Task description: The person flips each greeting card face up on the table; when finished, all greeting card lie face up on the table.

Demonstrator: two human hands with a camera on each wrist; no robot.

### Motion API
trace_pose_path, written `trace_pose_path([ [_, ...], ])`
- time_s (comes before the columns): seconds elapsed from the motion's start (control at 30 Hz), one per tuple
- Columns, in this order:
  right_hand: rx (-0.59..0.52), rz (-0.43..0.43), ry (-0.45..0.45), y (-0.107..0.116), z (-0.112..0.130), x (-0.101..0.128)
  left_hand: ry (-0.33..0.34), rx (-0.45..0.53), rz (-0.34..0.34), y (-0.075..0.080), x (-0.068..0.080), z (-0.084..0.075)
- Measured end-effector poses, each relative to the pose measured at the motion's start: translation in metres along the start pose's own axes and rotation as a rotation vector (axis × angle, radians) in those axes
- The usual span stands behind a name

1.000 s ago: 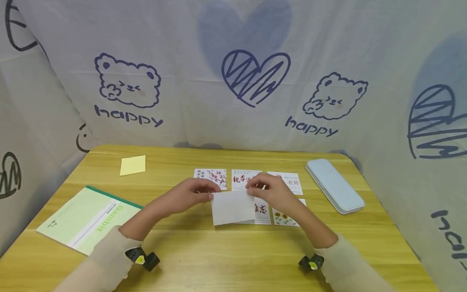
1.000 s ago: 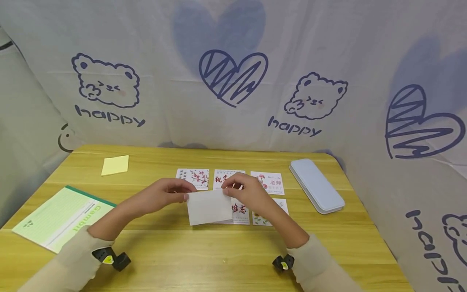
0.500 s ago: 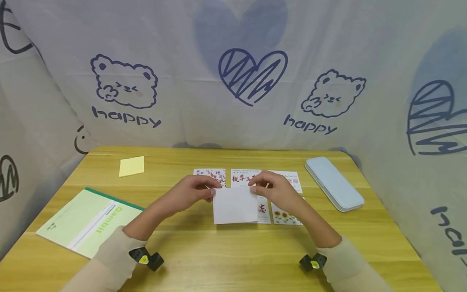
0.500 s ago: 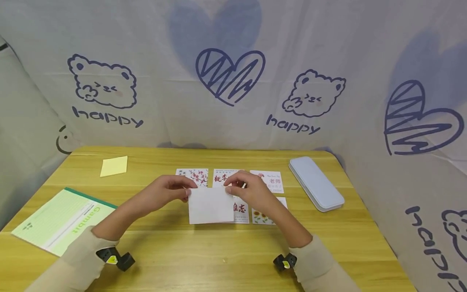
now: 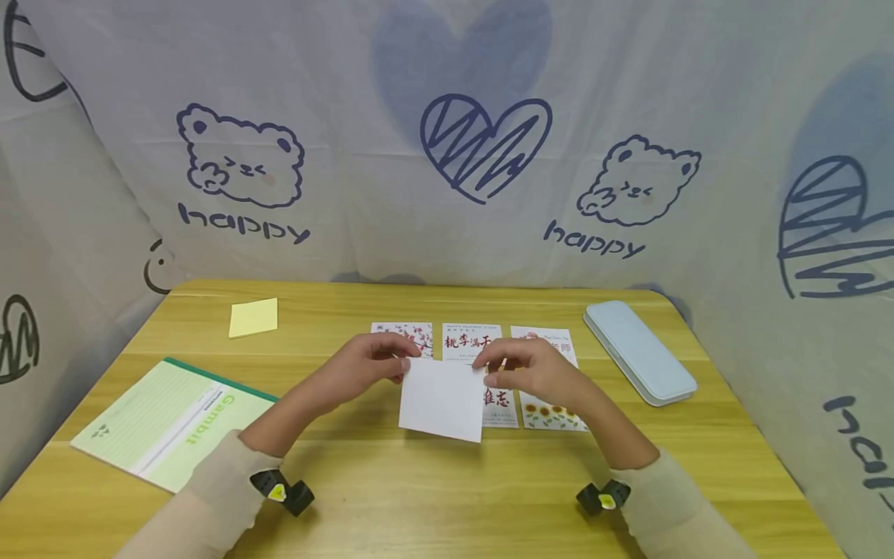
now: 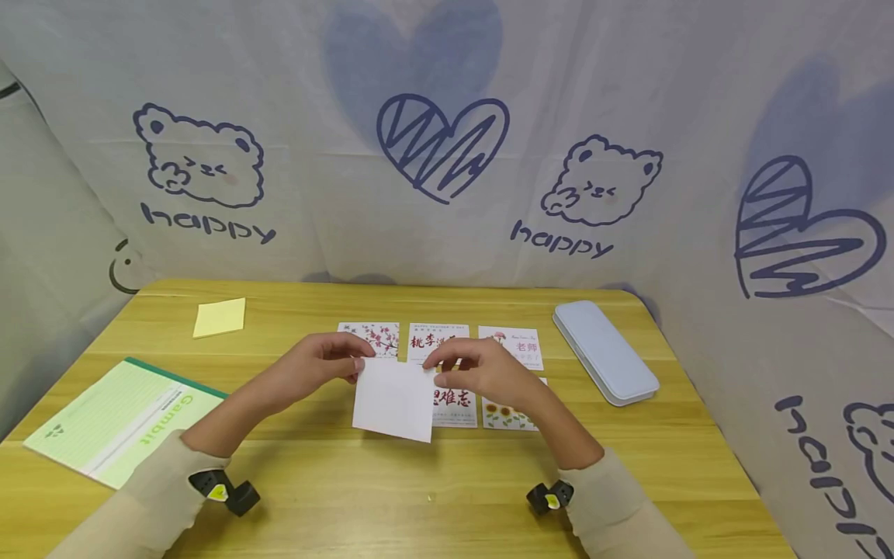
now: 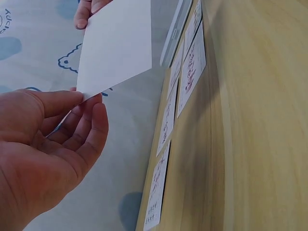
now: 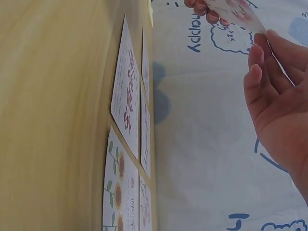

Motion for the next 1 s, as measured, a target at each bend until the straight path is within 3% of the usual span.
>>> trace_pose_path([
  [0.23, -0.082, -0.026, 0.055, -0.01, 0.007, -0.002, 0.001, 0.008, -0.009, -0.003, -0.005, 0.009],
  [0.47, -0.125, -0.086, 0.145, -0.018, 0.021, -0.001, 0.007, -0.021, -0.021, -0.01, -0.005, 0.005],
  [0.63, -0.087, -0.16, 0.179, -0.017, 0.024, 0.0, 0.02, -0.1, -0.087, -0.002, 0.0, -0.002],
  [0.73, -0.06, -0.233, 0.183, -0.013, 0.023, 0.0, 0.012, -0.088, -0.104, 0.005, 0.004, -0.007],
  [0.83, -0.028, -0.307, 0.136, -0.009, 0.019, 0.0, -0.016, -0.047, -0.1, 0.008, 0.006, -0.012],
  [1.0, -0.054, -0.386, -0.042, -0.005, 0.01, -0.001, -0.048, 0.006, -0.071, 0.008, 0.006, -0.014],
])
Point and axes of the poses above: each hand's wrist, its own x-axis away from the middle knuckle, its own y-axis out of the back of the hand, z = x × y, the point moved 2 cm from there along -x, towards the middle knuckle
